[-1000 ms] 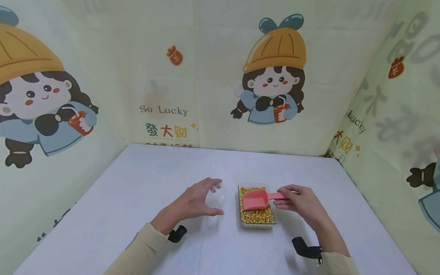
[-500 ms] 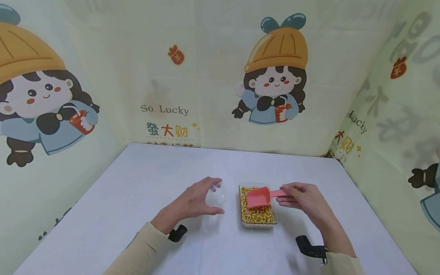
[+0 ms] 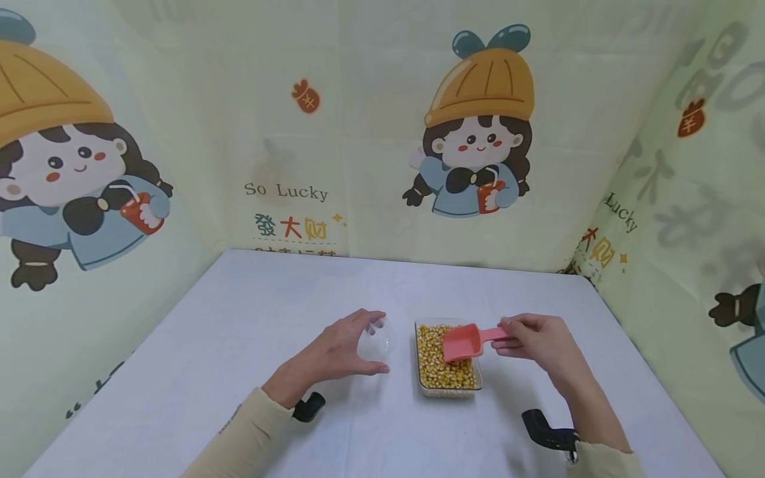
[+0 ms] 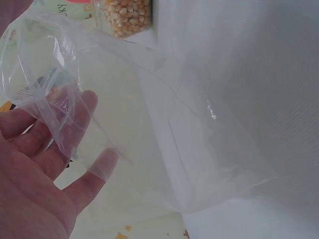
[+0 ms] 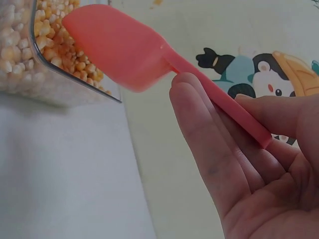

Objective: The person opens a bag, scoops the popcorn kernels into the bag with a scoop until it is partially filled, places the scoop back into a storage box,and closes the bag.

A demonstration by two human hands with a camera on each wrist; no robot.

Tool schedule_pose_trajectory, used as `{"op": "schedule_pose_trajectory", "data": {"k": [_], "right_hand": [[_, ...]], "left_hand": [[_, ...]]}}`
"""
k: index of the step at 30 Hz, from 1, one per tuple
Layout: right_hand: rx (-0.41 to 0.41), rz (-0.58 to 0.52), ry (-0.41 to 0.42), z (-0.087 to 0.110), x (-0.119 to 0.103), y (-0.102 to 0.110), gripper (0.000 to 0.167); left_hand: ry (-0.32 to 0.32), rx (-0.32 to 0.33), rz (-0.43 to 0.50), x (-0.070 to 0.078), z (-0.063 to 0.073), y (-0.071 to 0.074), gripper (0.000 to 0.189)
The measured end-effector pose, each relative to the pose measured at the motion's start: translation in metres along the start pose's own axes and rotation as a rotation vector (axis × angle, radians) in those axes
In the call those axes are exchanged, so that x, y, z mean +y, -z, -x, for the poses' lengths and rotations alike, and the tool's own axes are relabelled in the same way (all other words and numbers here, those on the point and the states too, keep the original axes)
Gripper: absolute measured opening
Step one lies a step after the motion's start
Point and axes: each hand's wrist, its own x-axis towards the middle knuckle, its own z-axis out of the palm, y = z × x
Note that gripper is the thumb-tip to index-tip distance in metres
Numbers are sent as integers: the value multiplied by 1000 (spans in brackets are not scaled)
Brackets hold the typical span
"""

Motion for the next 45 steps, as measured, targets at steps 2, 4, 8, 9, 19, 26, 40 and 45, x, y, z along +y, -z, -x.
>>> {"op": "schedule_pose_trajectory", "data": {"k": [2, 4, 8, 9, 19, 26, 40, 45], "right_hand": [[6, 6, 1, 0, 0, 1, 56], [10, 19, 3, 0, -1, 1, 55], [13, 44, -3, 2, -3, 1, 52], [14, 55, -5, 2, -4, 1, 52], [29, 145, -19, 3, -9, -1, 51], [39, 130, -38, 1, -7, -6, 51], [55, 104, -60, -3, -2, -17, 45], [71, 88, -68, -4, 1, -22, 47]], "left_hand": [[-7, 2, -2, 0, 0, 0, 86], [-11, 3, -5, 0, 0, -1, 86], [-6, 1, -9, 0, 0, -1, 87], [-5, 0, -11, -1, 0, -1, 87], [-14, -3, -1, -1, -1, -3, 87], [-11, -6, -3, -1, -1, -4, 86], [-2, -3, 9, 1, -3, -7, 87], [-19, 7, 14, 1, -4, -8, 87]]}}
